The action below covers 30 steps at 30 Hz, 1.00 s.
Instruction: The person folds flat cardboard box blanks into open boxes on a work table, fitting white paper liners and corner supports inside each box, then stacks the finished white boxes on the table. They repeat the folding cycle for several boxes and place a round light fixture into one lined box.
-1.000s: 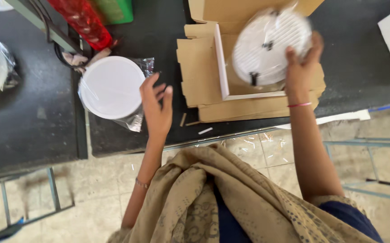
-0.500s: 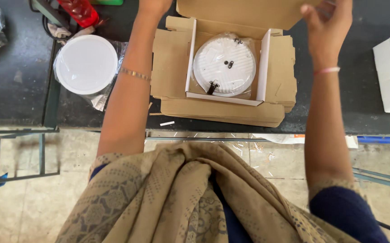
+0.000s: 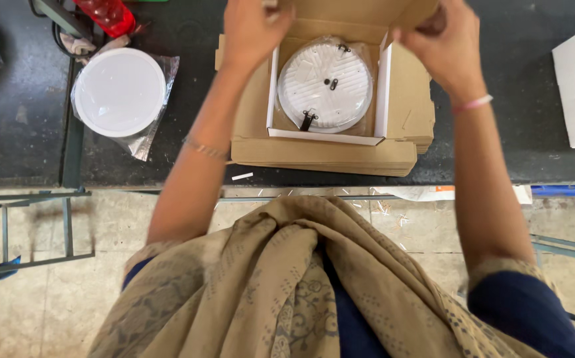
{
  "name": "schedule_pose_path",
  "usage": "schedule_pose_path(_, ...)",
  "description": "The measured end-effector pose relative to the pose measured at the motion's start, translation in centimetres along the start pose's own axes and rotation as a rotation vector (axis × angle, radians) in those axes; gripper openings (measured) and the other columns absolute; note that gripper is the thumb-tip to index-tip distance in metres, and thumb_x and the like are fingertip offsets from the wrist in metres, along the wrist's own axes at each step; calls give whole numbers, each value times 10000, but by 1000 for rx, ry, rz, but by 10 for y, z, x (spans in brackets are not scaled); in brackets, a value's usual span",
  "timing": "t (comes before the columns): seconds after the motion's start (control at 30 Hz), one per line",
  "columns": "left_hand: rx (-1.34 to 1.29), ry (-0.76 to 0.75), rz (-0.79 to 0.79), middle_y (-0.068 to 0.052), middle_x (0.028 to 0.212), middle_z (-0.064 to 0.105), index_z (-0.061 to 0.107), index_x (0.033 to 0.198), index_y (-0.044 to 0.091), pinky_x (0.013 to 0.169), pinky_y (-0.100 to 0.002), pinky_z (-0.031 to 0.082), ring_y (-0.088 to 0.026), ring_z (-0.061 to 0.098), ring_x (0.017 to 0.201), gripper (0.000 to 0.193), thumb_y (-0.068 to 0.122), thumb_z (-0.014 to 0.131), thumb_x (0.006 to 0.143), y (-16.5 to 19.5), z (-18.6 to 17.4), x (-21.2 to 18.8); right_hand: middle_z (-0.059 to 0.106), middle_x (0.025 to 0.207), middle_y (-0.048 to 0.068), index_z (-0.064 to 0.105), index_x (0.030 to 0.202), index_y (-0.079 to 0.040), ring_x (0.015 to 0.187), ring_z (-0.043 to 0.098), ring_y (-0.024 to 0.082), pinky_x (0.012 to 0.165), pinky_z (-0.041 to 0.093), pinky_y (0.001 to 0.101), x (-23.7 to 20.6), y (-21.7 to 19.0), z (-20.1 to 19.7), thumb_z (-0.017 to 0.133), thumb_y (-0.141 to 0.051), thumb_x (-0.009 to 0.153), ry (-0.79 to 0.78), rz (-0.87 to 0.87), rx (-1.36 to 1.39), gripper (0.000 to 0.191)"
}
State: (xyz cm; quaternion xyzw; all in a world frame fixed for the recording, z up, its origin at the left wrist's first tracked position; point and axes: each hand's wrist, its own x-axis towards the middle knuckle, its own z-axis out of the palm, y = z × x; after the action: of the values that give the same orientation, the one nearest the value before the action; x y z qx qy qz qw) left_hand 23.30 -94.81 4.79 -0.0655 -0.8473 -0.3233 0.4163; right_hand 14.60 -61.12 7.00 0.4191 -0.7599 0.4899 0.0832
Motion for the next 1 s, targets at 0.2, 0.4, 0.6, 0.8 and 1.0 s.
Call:
schedule_pose_path(0.2,-485,-642,-306,-85,1571,513,601,1453,162,1027,-315,522,-163,609,1227,696,-135,694,831,16,-82,-65,691,1442,87,680,1437,-145,1175,647,210,1086,550,360,-34,-13,-26,622,-86,979,-481,357,146,466)
schedule_pose_path(0.4,130,-813,89,-14,1654,388,523,1558,206,1212,-414,345,-259,409,1469,973,-265,499,706,18,-87,-105,438,1630,70,631,1413,-302,1438,458,329,1144,398,504,-65,-25,-2,623,-562,870,-635,505,-284,602)
schedule_pose_path(0.6,171,-914,154,36,1678,345,464,1567,279,1258,-481,284,-230,389,1520,659,50,653,979,-2,-91,-103,337,1632,154,404,1567,-255,1472,333,392,1111,334,521,-69,-42,-1,804,-512,652,-719,394,-177,1031)
schedule_pose_path(0.8,-118,-808,-179,-169,1673,233,460,1494,178,1107,-470,409,-346,448,1394,779,367,842,841,10,-80,-133,414,1591,162,339,1569,-159,1396,442,396,1140,359,480,-98,-46,34,909,-313,640,-534,550,-341,1100)
schedule_pose_path(1.0,-275,-480,-129,-167,1525,542,560,1476,185,1140,-410,513,-348,529,1452,725,185,891,831,14,-63,-150,625,1432,150,431,1588,-138,1271,644,291,1012,514,374,-115,-52,56,817,-68,736,-195,631,80,938)
